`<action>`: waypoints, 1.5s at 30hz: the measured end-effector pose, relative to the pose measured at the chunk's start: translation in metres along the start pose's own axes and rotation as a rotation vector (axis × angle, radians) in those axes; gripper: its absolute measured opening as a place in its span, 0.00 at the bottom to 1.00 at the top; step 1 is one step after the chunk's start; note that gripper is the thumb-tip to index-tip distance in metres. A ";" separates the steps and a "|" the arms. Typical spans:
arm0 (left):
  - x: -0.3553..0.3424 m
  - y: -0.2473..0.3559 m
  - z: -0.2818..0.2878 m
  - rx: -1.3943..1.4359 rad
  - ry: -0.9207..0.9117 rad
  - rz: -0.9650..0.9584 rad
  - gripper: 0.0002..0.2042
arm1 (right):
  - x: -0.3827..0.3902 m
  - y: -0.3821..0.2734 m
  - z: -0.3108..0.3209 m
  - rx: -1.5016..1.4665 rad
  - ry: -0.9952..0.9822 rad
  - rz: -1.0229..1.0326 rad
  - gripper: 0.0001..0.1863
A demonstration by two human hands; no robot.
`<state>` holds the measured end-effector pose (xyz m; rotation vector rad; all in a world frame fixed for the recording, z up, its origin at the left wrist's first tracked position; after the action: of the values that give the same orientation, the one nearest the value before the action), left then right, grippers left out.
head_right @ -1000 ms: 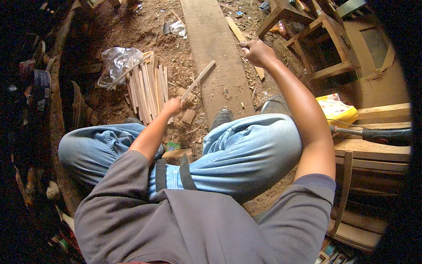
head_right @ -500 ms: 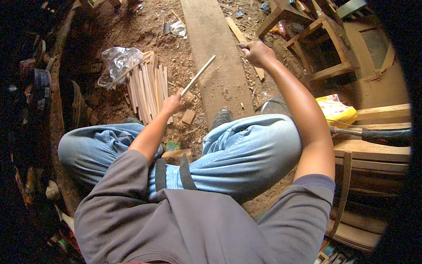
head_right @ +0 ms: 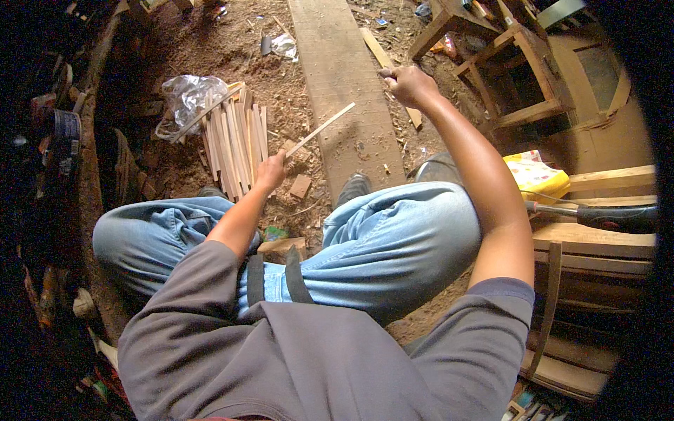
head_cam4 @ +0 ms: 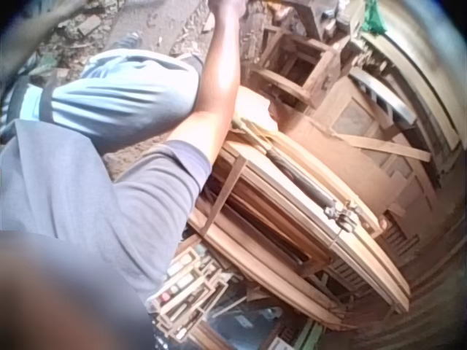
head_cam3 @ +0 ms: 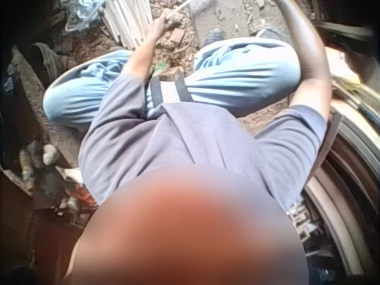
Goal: The person sits on the floor and uses a small knife to shave thin strips of wood from slender wooden sticks. They hold each stick with one hand and draw the blade along its length, then place the finished sticks into a pile.
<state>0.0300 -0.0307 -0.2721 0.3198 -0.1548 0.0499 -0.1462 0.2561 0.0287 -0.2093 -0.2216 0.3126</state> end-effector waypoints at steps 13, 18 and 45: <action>-0.004 -0.009 -0.005 -0.015 -0.093 0.103 0.12 | 0.005 -0.008 0.003 -0.002 -0.036 -0.004 0.20; -0.007 -0.003 0.000 0.016 -0.051 0.094 0.12 | 0.002 -0.004 -0.001 0.009 -0.031 0.014 0.20; -0.048 0.096 0.190 0.502 0.597 -0.141 0.12 | 0.005 -0.003 0.005 -0.028 0.003 -0.001 0.19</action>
<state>-0.0516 -0.0013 -0.0718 0.7996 0.4810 0.0425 -0.1418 0.2553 0.0349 -0.2373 -0.2229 0.3083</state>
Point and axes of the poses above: each hand's wrist, its own x-axis away from the middle knuckle, its own z-axis out of the back of the hand, y = z × x, the point moved 7 cm from there along -x, towards the middle knuckle, and after that the axes turned 10 degrees about -x, right-handed, at the moved point
